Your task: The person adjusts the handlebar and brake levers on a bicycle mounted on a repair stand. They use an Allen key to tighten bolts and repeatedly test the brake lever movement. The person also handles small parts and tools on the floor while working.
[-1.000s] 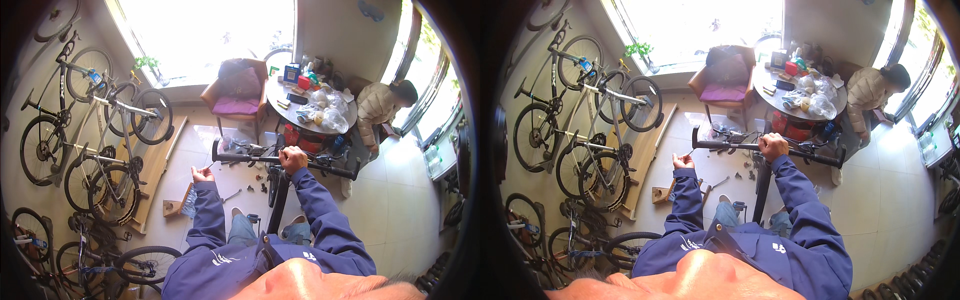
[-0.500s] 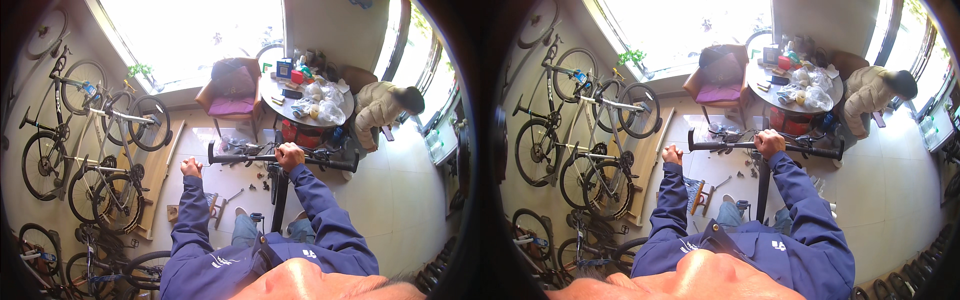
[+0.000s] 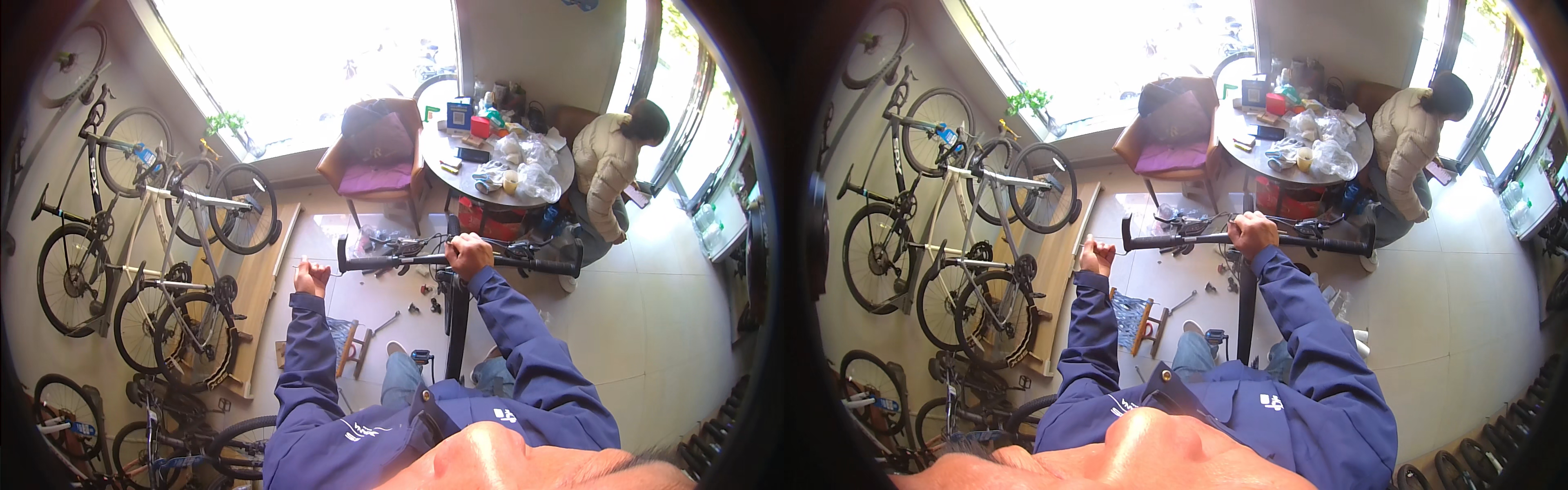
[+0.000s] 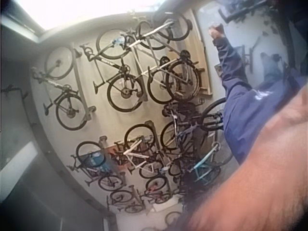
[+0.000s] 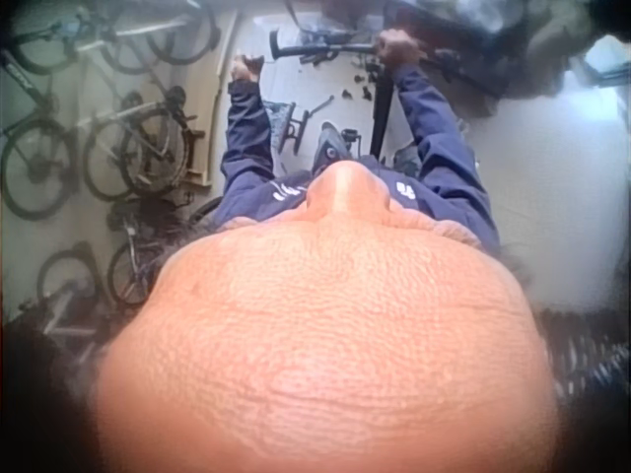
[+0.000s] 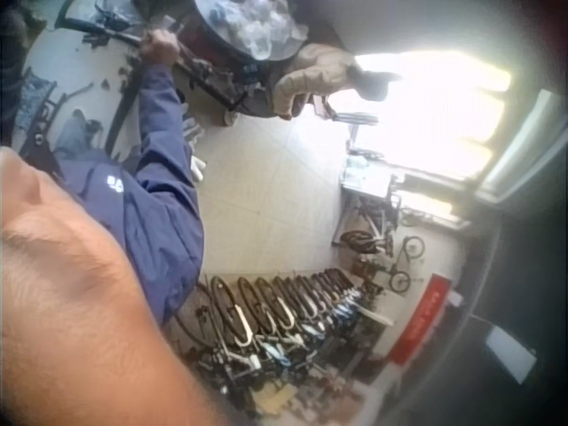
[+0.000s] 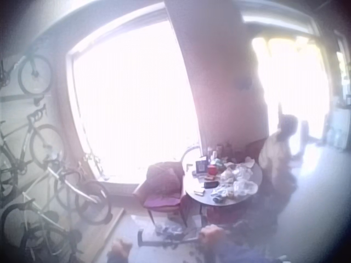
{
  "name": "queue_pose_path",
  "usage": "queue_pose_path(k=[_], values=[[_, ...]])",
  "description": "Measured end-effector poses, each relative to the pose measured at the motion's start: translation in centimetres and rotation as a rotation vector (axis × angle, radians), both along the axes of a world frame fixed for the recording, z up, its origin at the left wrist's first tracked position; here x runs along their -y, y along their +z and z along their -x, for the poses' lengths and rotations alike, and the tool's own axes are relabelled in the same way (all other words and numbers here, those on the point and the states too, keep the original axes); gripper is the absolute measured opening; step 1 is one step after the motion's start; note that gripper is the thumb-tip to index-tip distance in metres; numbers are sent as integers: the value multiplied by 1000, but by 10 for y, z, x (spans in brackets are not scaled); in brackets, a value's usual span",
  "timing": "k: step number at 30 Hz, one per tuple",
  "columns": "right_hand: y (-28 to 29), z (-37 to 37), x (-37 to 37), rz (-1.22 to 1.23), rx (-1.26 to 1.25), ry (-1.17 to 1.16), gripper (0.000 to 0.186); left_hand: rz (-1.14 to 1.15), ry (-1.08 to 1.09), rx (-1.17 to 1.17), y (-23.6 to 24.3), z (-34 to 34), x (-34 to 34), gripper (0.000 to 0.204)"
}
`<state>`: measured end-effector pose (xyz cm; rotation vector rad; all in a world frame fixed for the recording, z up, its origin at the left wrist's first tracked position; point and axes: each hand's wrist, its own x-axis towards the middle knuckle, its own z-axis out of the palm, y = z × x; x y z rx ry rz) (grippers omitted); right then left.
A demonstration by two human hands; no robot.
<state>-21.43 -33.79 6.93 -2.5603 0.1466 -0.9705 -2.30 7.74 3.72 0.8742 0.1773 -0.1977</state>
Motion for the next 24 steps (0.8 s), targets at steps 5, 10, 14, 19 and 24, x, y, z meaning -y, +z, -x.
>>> queue_pose_path(k=[5,10,14,19,24], values=[[-3,0,-1,9,-11,-14,24,-222,-35,-89,-8,18,-19,33],[-3,-1,0,35,-76,-3,26,-358,-1,15,-31,4,-24,32],[9,3,3,68,-248,-19,28,-119,127,2,-31,1,-26,32],[11,42,-16,-267,117,139,25,-244,16,178,-10,41,-7,27],[-27,102,-82,-748,-274,326,32,-381,-533,321,-28,167,68,30]])
